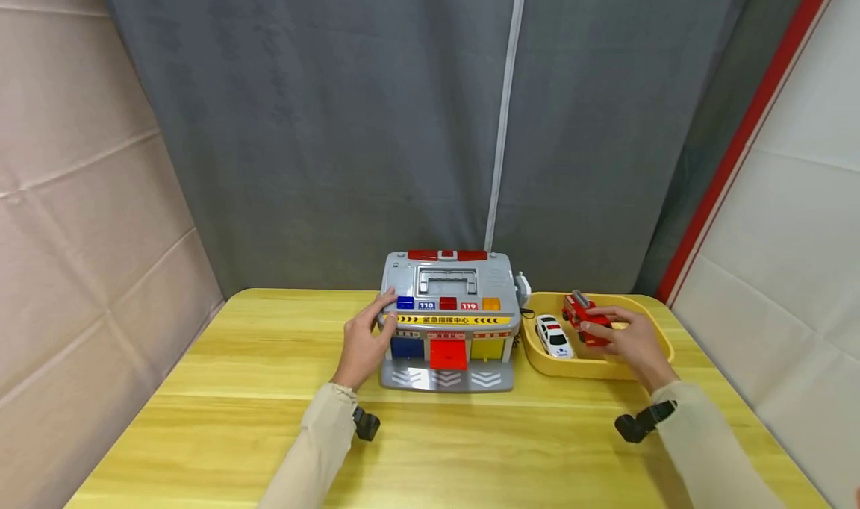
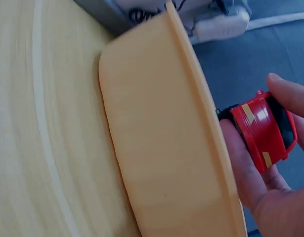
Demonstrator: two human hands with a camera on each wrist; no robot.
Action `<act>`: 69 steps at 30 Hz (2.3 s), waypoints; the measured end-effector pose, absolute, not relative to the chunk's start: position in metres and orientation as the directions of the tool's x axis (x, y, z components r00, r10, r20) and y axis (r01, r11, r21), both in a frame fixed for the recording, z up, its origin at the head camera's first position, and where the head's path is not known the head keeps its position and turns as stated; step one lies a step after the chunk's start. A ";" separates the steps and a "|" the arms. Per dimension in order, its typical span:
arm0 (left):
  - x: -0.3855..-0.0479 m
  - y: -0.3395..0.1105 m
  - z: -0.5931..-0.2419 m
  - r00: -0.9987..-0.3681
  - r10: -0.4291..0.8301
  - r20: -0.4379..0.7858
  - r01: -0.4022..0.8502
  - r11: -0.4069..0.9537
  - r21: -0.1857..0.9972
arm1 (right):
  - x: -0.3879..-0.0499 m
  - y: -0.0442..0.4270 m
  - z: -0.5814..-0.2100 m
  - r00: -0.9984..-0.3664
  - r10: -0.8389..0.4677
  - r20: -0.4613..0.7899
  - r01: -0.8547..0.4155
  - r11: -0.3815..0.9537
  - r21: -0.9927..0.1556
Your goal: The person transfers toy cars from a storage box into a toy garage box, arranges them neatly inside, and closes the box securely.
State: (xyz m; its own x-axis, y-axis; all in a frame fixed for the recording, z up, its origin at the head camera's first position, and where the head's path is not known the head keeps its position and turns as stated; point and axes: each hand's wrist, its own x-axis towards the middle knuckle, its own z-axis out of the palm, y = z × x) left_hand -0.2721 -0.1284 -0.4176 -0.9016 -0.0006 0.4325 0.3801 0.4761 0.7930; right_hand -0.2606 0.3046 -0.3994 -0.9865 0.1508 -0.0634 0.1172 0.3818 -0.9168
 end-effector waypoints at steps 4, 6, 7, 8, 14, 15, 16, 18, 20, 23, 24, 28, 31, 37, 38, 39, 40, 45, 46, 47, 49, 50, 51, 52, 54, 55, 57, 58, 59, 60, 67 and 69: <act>-0.272 -0.129 -0.418 -0.902 -0.001 0.432 0.379 0.477 0.793 | -0.252 0.296 -0.398 -0.979 0.200 -0.042 0.113 0.358 -0.927; -0.272 -0.129 -0.418 -0.904 -0.001 0.429 0.376 0.480 0.793 | -0.247 0.291 -0.398 -0.974 0.225 -0.035 0.109 0.325 -0.940; -0.272 -0.129 -0.418 -0.904 -0.002 0.428 0.375 0.479 0.794 | -0.244 0.288 -0.398 -0.973 0.229 -0.032 0.102 0.301 -0.948; -0.272 -0.129 -0.418 -0.904 -0.002 0.428 0.375 0.478 0.794 | -0.242 0.285 -0.399 -0.973 0.229 -0.028 0.093 0.276 -0.957; -0.273 -0.129 -0.418 -0.908 -0.006 0.419 0.364 0.484 0.796 | -0.226 0.272 -0.401 -0.983 0.178 0.051 -0.008 0.235 -0.972; -0.273 -0.129 -0.418 -0.908 -0.006 0.418 0.363 0.485 0.795 | -0.224 0.270 -0.402 -0.982 0.174 0.068 -0.023 0.250 -0.968; -0.273 -0.129 -0.418 -0.908 -0.005 0.419 0.364 0.485 0.795 | -0.221 0.268 -0.403 -0.981 0.174 0.082 -0.032 0.273 -0.962; -0.272 -0.128 -0.418 -0.906 -0.005 0.423 0.368 0.484 0.794 | -0.216 0.264 -0.405 -0.978 0.177 0.110 -0.048 0.321 -0.946; -0.272 -0.128 -0.418 -0.903 -0.003 0.429 0.374 0.484 0.791 | -0.210 0.259 -0.407 -0.974 0.184 0.134 -0.056 0.378 -0.924; -0.272 -0.128 -0.418 -0.902 -0.002 0.432 0.377 0.489 0.787 | -0.203 0.253 -0.410 -0.964 0.193 0.183 -0.078 0.453 -0.888; -0.272 -0.128 -0.418 -0.902 -0.001 0.432 0.377 0.489 0.787 | -0.201 0.250 -0.412 -0.961 0.191 0.202 -0.093 0.464 -0.881; -0.272 -0.128 -0.419 -0.900 -0.003 0.437 0.380 0.487 0.786 | -0.195 0.243 -0.417 -0.948 0.173 0.268 -0.157 0.480 -0.863; -0.272 -0.128 -0.419 -0.897 -0.002 0.442 0.386 0.486 0.784 | -0.191 0.239 -0.419 -0.948 0.150 0.282 -0.182 0.470 -0.863; -0.273 -0.127 -0.419 -0.898 -0.002 0.440 0.384 0.484 0.786 | -0.183 0.232 -0.426 -0.961 0.102 0.259 -0.188 0.446 -0.875; -0.273 -0.127 -0.419 -0.898 -0.003 0.439 0.383 0.483 0.787 | -0.182 0.230 -0.428 -0.961 0.089 0.261 -0.199 0.432 -0.880; -0.273 -0.127 -0.419 -0.899 -0.004 0.437 0.381 0.482 0.789 | -0.180 0.228 -0.429 -0.961 0.074 0.265 -0.212 0.414 -0.885; -0.273 -0.127 -0.419 -0.898 -0.005 0.439 0.384 0.479 0.790 | -0.179 0.226 -0.431 -0.961 0.059 0.272 -0.227 0.401 -0.888; -0.272 -0.128 -0.419 -0.900 -0.007 0.435 0.378 0.480 0.791 | -0.173 0.219 -0.436 -0.951 0.018 0.310 -0.281 0.374 -0.884; -0.272 -0.128 -0.419 -0.901 -0.006 0.434 0.378 0.482 0.790 | -0.172 0.218 -0.437 -0.951 0.014 0.309 -0.282 0.371 -0.885; -0.272 -0.128 -0.419 -0.902 -0.006 0.432 0.376 0.482 0.791 | -0.171 0.217 -0.437 -0.953 0.010 0.303 -0.278 0.368 -0.887; -0.272 -0.127 -0.417 -0.901 -0.009 0.433 0.377 0.478 0.793 | -0.170 0.215 -0.438 -0.959 -0.004 0.282 -0.265 0.357 -0.896; -0.272 -0.127 -0.417 -0.901 -0.009 0.433 0.376 0.477 0.794 | -0.169 0.214 -0.438 -0.964 -0.012 0.267 -0.255 0.348 -0.902; -0.272 -0.127 -0.417 -0.901 -0.011 0.433 0.376 0.476 0.795 | -0.169 0.213 -0.439 -0.967 -0.022 0.254 -0.246 0.340 -0.908; -0.272 -0.127 -0.416 -0.900 -0.012 0.435 0.378 0.474 0.795 | -0.168 0.211 -0.440 -0.971 -0.032 0.237 -0.234 0.331 -0.914; -0.272 -0.127 -0.416 -0.900 -0.015 0.435 0.376 0.475 0.796 | -0.168 0.207 -0.441 -0.978 -0.039 0.204 -0.206 0.314 -0.927; -0.272 -0.127 -0.417 -0.901 -0.014 0.433 0.375 0.477 0.795 | -0.168 0.204 -0.442 -0.982 -0.041 0.183 -0.187 0.302 -0.935; -0.272 -0.128 -0.417 -0.902 -0.011 0.431 0.374 0.477 0.795 | -0.169 0.199 -0.444 -0.985 -0.059 0.165 -0.175 0.291 -0.941; -0.272 -0.128 -0.417 -0.903 -0.009 0.430 0.374 0.476 0.796 | -0.170 0.196 -0.444 -0.986 -0.067 0.149 -0.162 0.279 -0.946; -0.272 -0.128 -0.418 -0.903 -0.009 0.430 0.374 0.475 0.796 | -0.170 0.193 -0.445 -0.987 -0.083 0.137 -0.154 0.271 -0.950; -0.272 -0.128 -0.418 -0.903 -0.010 0.429 0.374 0.474 0.797 | -0.171 0.190 -0.446 -0.987 -0.099 0.123 -0.146 0.265 -0.953; -0.272 -0.128 -0.418 -0.899 -0.007 0.438 0.382 0.477 0.792 | -0.176 0.171 -0.450 -0.985 -0.164 0.047 -0.084 0.226 -0.971; -0.272 -0.128 -0.418 -0.898 -0.006 0.441 0.384 0.478 0.790 | -0.178 0.165 -0.452 -0.984 -0.175 0.041 -0.078 0.212 -0.974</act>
State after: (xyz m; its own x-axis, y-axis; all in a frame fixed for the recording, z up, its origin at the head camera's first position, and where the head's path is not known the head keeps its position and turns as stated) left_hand -0.2723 -0.1283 -0.4179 -0.8977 -0.0065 0.4406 0.3844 0.4775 0.7901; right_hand -0.1778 0.1652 -0.4521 -0.9838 -0.1746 0.0409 -0.0781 0.2122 -0.9741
